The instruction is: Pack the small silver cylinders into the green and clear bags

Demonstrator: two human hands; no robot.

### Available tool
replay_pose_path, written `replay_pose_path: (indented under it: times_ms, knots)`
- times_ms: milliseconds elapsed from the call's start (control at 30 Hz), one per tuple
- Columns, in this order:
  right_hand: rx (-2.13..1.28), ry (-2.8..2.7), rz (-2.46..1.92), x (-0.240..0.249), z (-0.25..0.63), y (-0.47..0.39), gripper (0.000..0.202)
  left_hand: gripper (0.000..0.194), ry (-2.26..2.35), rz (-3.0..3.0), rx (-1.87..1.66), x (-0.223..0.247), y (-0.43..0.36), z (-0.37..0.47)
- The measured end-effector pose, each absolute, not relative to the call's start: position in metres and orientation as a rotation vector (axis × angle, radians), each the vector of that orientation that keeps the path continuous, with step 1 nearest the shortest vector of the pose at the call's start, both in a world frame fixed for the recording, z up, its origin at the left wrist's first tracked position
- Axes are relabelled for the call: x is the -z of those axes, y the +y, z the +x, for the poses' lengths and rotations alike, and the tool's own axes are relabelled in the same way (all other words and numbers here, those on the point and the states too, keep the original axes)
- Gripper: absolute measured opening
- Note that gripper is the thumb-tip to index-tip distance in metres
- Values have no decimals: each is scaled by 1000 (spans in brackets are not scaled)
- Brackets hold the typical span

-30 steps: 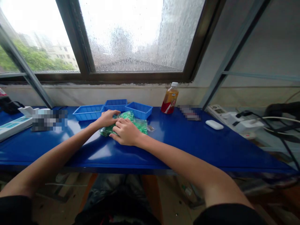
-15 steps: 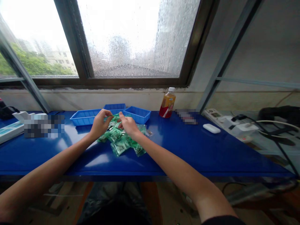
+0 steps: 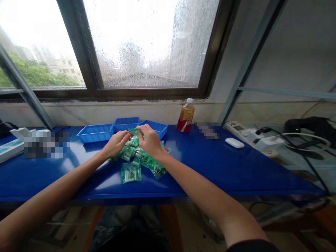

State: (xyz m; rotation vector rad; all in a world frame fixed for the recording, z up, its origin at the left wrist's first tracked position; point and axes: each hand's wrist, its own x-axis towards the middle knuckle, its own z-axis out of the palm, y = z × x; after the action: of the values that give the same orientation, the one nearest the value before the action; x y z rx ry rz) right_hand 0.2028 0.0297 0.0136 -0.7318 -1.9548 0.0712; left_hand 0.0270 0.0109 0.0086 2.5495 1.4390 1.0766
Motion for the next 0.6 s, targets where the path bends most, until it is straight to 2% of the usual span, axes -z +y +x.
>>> replay_pose_path:
  times_ms: [100, 200, 367, 500, 600]
  knots:
    - [2, -2021, -723, -12, 201, 36, 16, 37, 1503, 2622, -1076, -10, 16, 20]
    - [8, -1949, -891, -9, 202, 52, 16, 39, 1808, 2616, -1021, -11, 32, 8]
    - [-129, -1825, -1136, -3, 215, 81, 16, 51, 2201, 2555, -681, -13, 70, -7]
    - [-231, -1836, -1109, -4, 229, 91, 14, 35, 2296, 2475, -510, -12, 84, -9]
    - [-266, -1906, -1127, -8, 238, 94, 13, 32, 2213, 2549, -482, -11, 81, -10]
